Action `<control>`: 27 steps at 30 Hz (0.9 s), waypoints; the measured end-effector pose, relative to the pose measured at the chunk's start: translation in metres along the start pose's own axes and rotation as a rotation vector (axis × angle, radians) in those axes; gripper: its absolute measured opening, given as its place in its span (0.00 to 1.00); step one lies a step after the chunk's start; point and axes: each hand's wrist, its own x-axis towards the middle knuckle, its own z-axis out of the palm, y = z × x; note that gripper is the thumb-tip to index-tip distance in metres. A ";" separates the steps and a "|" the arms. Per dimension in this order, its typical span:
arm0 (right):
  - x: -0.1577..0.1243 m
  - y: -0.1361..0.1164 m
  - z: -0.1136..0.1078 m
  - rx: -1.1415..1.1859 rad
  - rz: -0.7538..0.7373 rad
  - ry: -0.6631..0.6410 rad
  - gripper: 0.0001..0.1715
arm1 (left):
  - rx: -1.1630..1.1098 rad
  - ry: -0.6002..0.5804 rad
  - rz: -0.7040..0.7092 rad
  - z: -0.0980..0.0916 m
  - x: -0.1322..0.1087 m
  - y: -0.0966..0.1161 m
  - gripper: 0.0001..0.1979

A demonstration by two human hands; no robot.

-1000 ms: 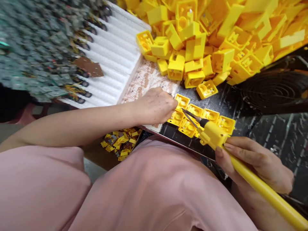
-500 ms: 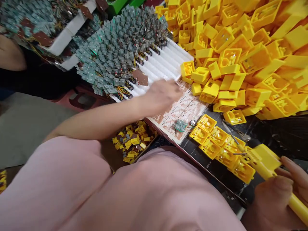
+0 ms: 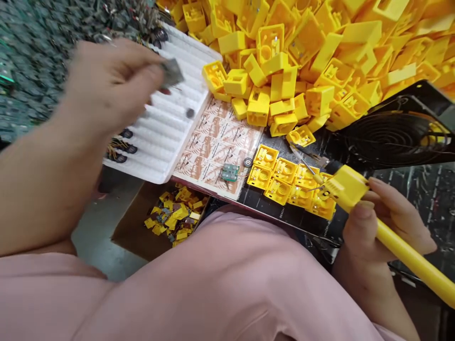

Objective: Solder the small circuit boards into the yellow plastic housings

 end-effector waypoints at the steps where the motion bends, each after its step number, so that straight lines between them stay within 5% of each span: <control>1: 0.001 -0.001 0.000 0.000 0.009 0.001 0.23 | -0.020 0.024 0.016 0.017 0.006 0.006 0.10; 4: 0.002 -0.004 -0.002 0.006 0.042 -0.031 0.24 | -0.091 -0.201 -0.105 0.066 0.015 0.014 0.16; 6: 0.002 -0.005 -0.004 0.005 0.039 -0.058 0.25 | 0.089 -0.354 -0.137 0.086 0.013 0.014 0.23; 10: 0.003 -0.008 -0.010 -0.035 0.087 -0.076 0.25 | 0.855 -0.450 0.090 0.088 0.002 0.022 0.21; 13: 0.003 -0.011 -0.011 -0.023 0.139 -0.073 0.24 | 1.126 -0.529 0.320 0.079 0.002 0.029 0.21; 18: 0.003 -0.011 -0.012 -0.005 0.133 -0.087 0.25 | 0.985 -0.657 0.608 0.075 0.017 0.016 0.31; 27: 0.001 -0.001 -0.003 -0.048 -0.003 0.014 0.21 | 0.711 -0.557 0.611 0.102 0.043 0.000 0.10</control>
